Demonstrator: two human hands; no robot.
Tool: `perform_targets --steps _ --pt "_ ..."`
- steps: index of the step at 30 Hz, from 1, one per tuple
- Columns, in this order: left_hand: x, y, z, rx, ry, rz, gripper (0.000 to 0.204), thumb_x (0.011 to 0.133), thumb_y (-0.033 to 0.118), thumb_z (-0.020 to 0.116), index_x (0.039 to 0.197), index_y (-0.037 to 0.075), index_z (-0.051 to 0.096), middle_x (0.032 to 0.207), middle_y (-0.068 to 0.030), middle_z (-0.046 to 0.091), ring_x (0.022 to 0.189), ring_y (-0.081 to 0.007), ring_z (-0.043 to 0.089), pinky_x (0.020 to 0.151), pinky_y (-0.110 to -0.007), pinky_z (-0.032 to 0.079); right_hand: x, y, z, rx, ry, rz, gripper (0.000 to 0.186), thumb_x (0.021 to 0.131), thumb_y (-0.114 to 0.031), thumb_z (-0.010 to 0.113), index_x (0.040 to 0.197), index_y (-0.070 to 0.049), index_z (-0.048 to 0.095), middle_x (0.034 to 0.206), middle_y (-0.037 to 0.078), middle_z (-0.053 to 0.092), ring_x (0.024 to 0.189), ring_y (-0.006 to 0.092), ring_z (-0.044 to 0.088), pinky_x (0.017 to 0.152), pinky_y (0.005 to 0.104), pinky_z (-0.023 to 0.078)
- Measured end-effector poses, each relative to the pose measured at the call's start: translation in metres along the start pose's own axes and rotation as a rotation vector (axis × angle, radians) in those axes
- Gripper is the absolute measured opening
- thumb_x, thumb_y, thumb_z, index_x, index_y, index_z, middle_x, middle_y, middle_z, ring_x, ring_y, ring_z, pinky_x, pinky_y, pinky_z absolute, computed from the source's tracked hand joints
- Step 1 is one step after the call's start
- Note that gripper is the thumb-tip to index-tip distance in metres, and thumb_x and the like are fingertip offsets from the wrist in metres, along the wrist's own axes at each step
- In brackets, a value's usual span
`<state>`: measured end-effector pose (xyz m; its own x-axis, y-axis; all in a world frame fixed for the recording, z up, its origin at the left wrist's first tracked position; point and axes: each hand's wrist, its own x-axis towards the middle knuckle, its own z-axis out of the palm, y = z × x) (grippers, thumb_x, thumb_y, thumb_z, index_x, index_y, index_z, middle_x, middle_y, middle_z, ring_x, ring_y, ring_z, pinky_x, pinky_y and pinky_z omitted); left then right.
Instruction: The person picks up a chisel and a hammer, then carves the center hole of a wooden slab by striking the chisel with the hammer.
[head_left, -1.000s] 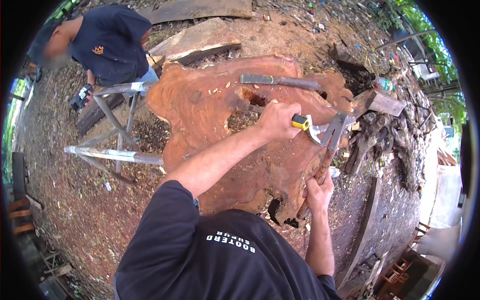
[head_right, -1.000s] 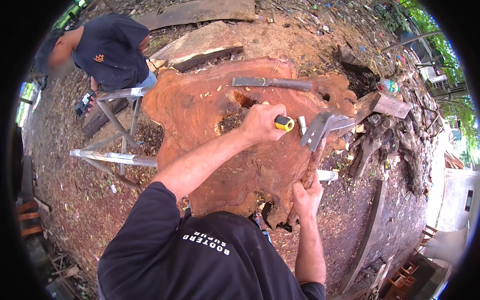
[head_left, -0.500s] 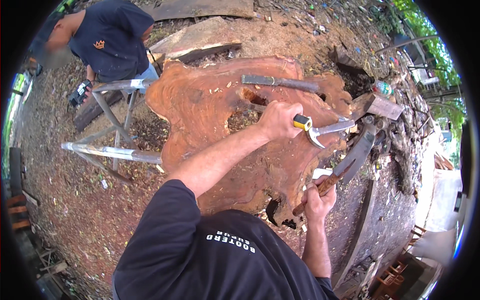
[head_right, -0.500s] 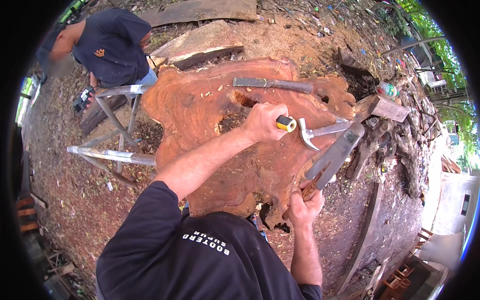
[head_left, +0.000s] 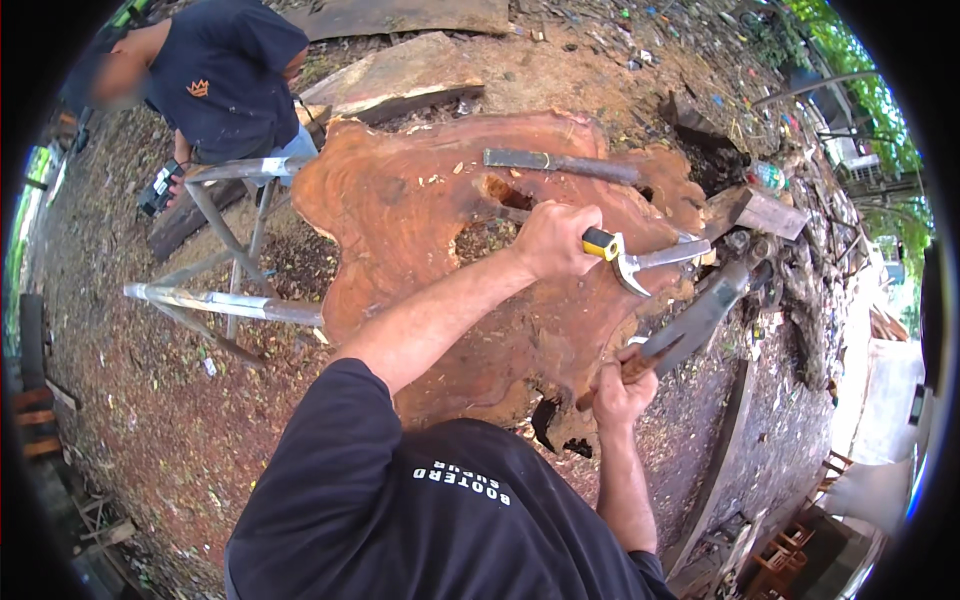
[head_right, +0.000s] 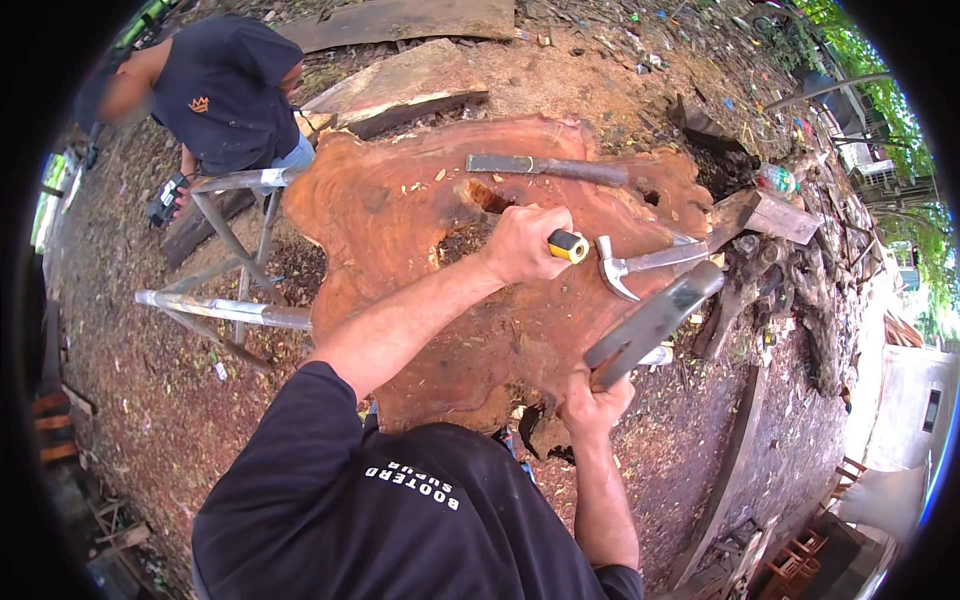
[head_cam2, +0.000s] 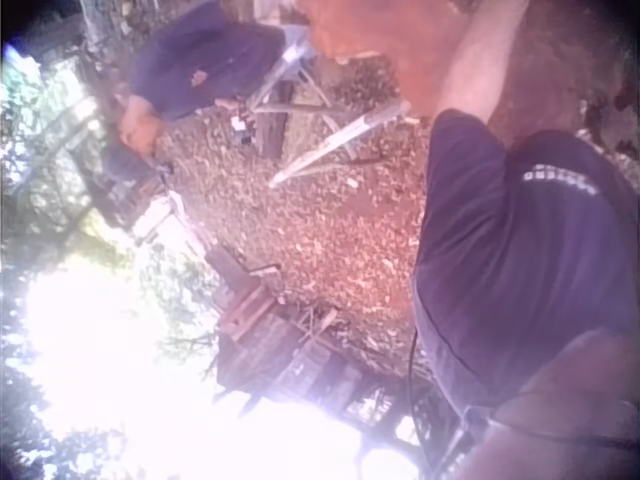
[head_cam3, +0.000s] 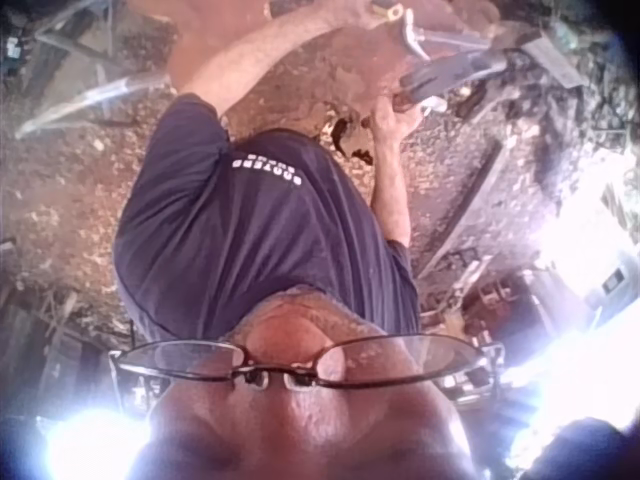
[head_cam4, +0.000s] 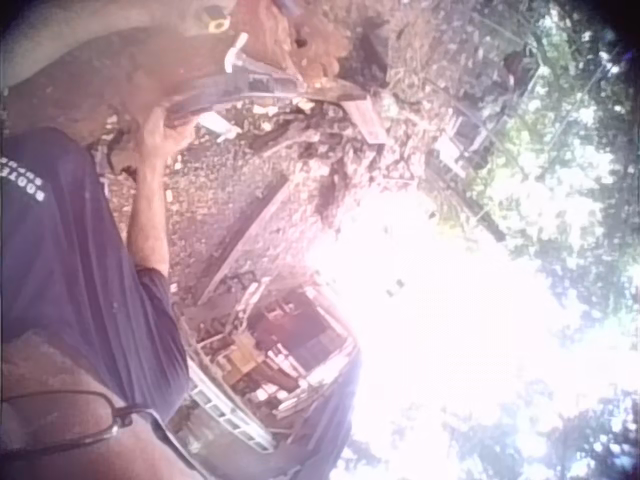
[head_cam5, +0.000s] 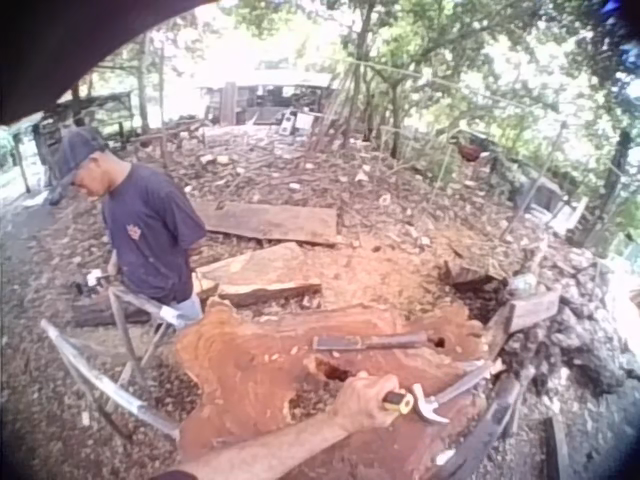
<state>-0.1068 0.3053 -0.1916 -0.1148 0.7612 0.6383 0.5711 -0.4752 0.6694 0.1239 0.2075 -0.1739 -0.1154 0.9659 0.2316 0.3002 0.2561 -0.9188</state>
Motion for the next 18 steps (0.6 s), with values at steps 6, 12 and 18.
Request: perform_targets --steps 6,12,18 --pt "-0.009 -0.012 0.001 0.063 0.022 0.023 0.021 0.072 0.016 0.074 0.075 0.009 0.055 0.064 -0.0099 0.06 0.057 -0.0314 0.062 0.052 -0.042 0.048 0.013 -0.01 0.008 -0.42 -0.229 0.32 0.025 0.077 0.001 0.06 0.101 0.002 0.06 0.068 0.005 0.062 0.057 0.0083 0.054 0.054 0.0279 0.048" --pt "-0.008 -0.008 0.001 0.026 0.01 0.024 0.024 0.072 0.019 0.076 0.075 0.009 0.054 0.063 -0.0107 0.06 0.058 -0.0315 0.062 0.053 -0.042 0.048 -0.001 0.001 0.007 -0.082 -0.004 0.075 0.01 0.082 0.004 0.054 0.092 0.001 0.058 0.063 0.003 0.06 0.05 0.0089 0.055 0.047 0.0264 0.046" --pt "-0.017 -0.018 0.009 0.027 -0.085 -0.053 0.023 0.07 0.021 0.075 0.076 0.01 0.055 0.066 -0.0111 0.064 0.063 -0.0335 0.066 0.06 -0.045 0.05 0.016 0.006 0.004 -0.422 -0.239 0.416 0.019 0.077 -0.013 0.063 0.089 0.0 0.055 0.062 0.01 0.06 0.054 0.0183 0.059 0.057 0.0375 0.051"
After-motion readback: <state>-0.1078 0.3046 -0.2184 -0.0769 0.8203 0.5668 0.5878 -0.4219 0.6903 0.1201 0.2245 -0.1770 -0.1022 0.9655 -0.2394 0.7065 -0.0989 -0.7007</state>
